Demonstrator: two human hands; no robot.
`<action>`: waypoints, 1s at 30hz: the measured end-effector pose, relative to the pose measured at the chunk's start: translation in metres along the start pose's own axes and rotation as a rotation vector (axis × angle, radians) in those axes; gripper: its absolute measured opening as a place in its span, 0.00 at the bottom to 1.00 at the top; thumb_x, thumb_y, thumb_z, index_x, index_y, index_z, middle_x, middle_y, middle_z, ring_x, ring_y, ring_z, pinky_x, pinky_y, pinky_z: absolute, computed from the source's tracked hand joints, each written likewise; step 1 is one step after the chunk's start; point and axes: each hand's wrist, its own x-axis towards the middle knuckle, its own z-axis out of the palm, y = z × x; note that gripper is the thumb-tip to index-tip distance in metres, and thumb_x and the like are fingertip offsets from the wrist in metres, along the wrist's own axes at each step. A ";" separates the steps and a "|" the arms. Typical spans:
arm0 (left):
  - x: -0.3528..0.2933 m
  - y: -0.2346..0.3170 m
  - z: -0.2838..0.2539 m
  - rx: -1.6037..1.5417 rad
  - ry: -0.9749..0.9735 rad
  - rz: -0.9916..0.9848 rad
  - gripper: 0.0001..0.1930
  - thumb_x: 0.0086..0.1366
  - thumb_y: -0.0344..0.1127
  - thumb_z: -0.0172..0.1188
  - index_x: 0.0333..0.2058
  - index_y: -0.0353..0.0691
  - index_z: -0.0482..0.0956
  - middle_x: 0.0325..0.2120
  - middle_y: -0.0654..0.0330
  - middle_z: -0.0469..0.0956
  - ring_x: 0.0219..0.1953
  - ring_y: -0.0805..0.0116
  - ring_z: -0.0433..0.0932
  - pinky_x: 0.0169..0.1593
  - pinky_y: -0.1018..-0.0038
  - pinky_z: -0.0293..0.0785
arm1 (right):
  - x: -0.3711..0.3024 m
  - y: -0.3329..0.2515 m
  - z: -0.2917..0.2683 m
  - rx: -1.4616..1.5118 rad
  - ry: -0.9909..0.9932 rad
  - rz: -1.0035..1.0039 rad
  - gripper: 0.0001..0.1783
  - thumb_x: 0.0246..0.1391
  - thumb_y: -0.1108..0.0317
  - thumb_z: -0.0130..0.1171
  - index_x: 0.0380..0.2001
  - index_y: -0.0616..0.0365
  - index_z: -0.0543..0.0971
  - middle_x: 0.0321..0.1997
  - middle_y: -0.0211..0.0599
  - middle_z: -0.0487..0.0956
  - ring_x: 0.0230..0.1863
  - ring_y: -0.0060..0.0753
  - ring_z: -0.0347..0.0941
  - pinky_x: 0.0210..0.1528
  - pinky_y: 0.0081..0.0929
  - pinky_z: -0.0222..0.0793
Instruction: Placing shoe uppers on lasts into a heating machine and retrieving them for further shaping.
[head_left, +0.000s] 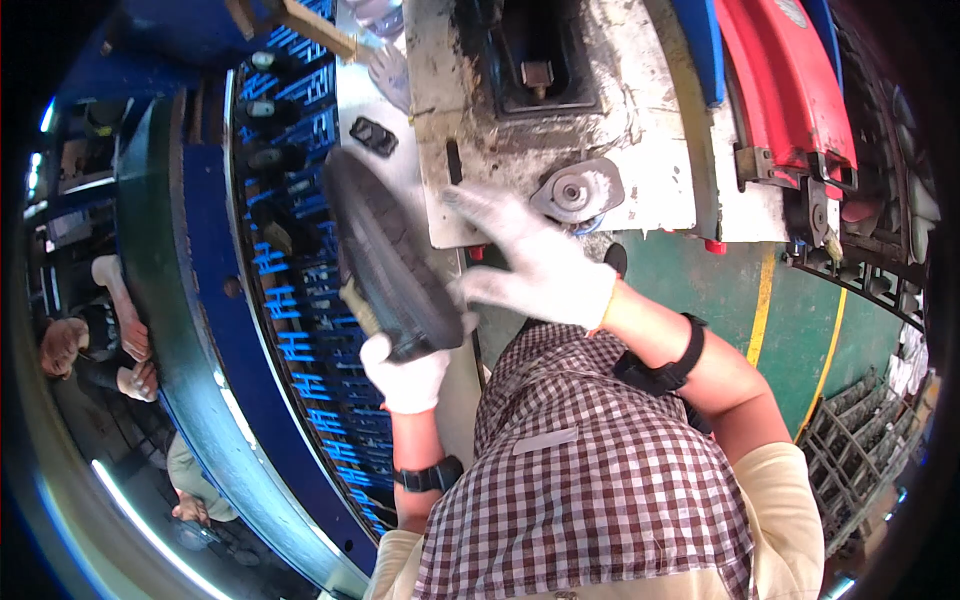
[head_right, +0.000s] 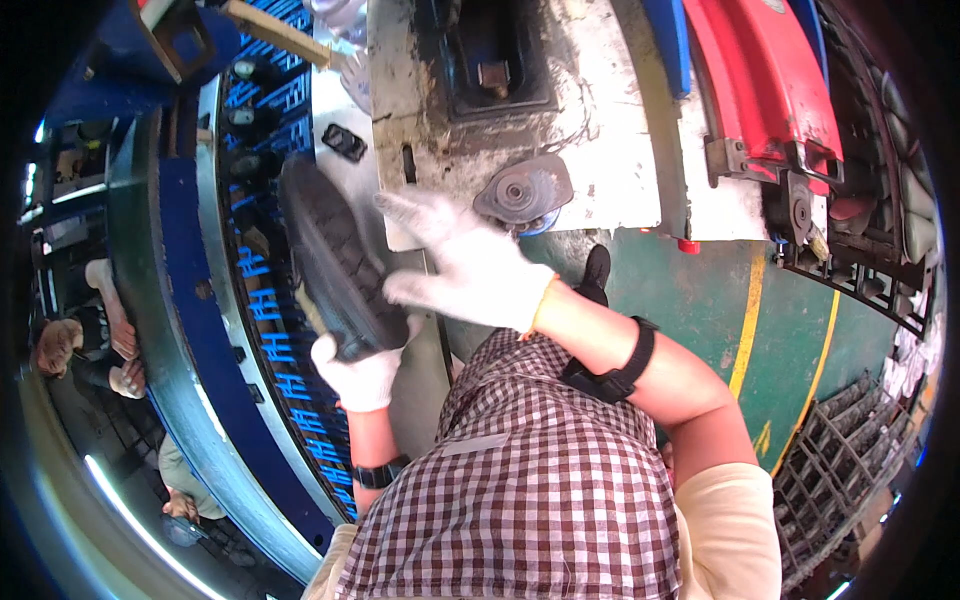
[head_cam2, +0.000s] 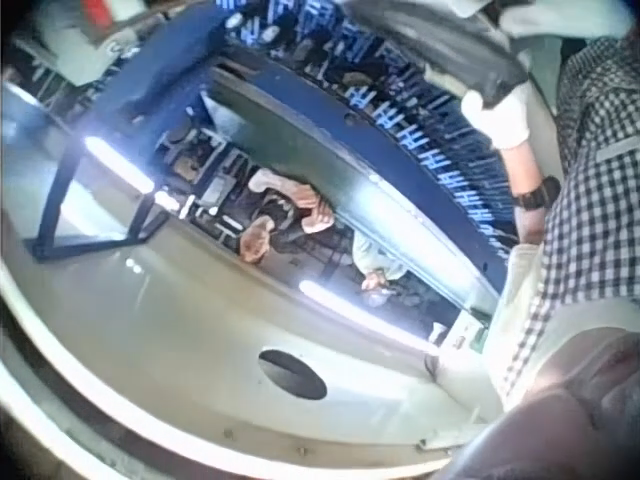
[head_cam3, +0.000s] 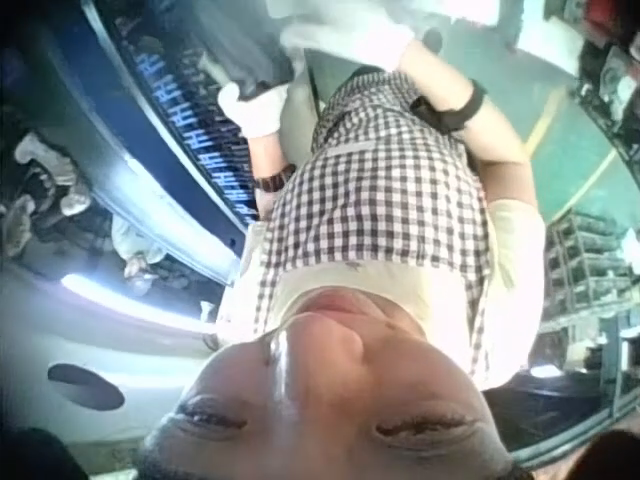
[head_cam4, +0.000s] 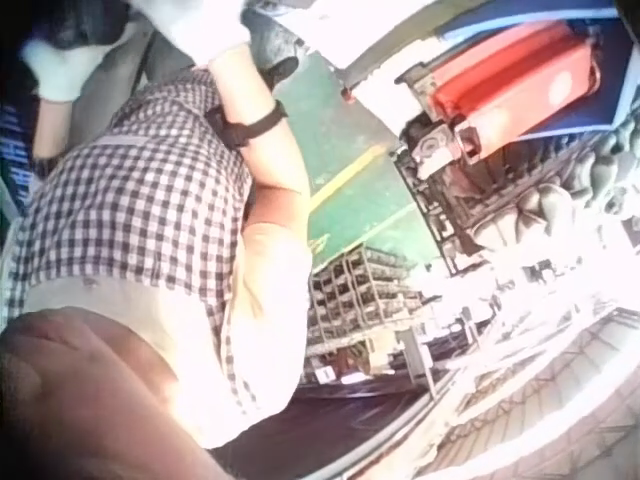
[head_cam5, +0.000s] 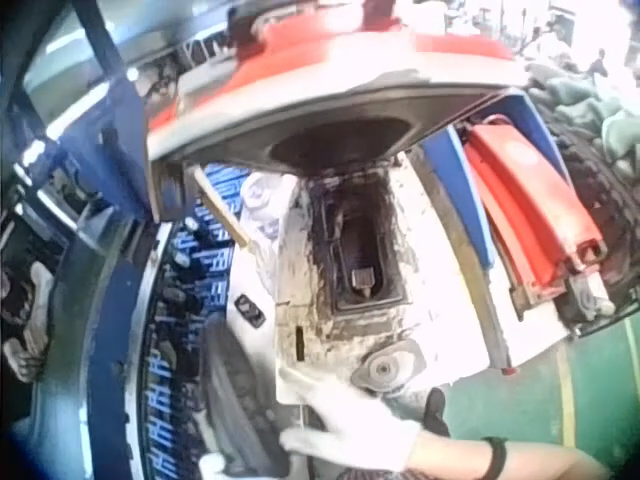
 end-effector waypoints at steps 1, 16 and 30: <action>0.016 -0.008 0.012 0.061 -0.025 -0.002 0.47 0.54 0.44 0.64 0.73 0.39 0.59 0.72 0.49 0.62 0.72 0.43 0.63 0.75 0.40 0.54 | 0.002 0.003 0.006 0.178 -0.047 0.053 0.47 0.61 0.58 0.64 0.77 0.58 0.55 0.77 0.54 0.60 0.76 0.52 0.58 0.77 0.38 0.55; 0.112 -0.032 0.195 1.653 -0.345 0.774 0.40 0.69 0.36 0.62 0.75 0.33 0.54 0.72 0.43 0.59 0.74 0.50 0.58 0.77 0.59 0.52 | 0.145 0.061 -0.126 -0.421 0.385 0.556 0.53 0.42 0.42 0.70 0.73 0.43 0.68 0.67 0.64 0.71 0.66 0.61 0.72 0.67 0.45 0.71; 0.151 0.041 0.430 1.897 -0.947 1.138 0.23 0.69 0.44 0.61 0.56 0.35 0.78 0.51 0.49 0.79 0.47 0.59 0.81 0.54 0.66 0.77 | 0.155 0.080 -0.100 -0.653 0.236 0.676 0.58 0.47 0.37 0.71 0.77 0.41 0.57 0.66 0.53 0.71 0.64 0.57 0.73 0.62 0.49 0.75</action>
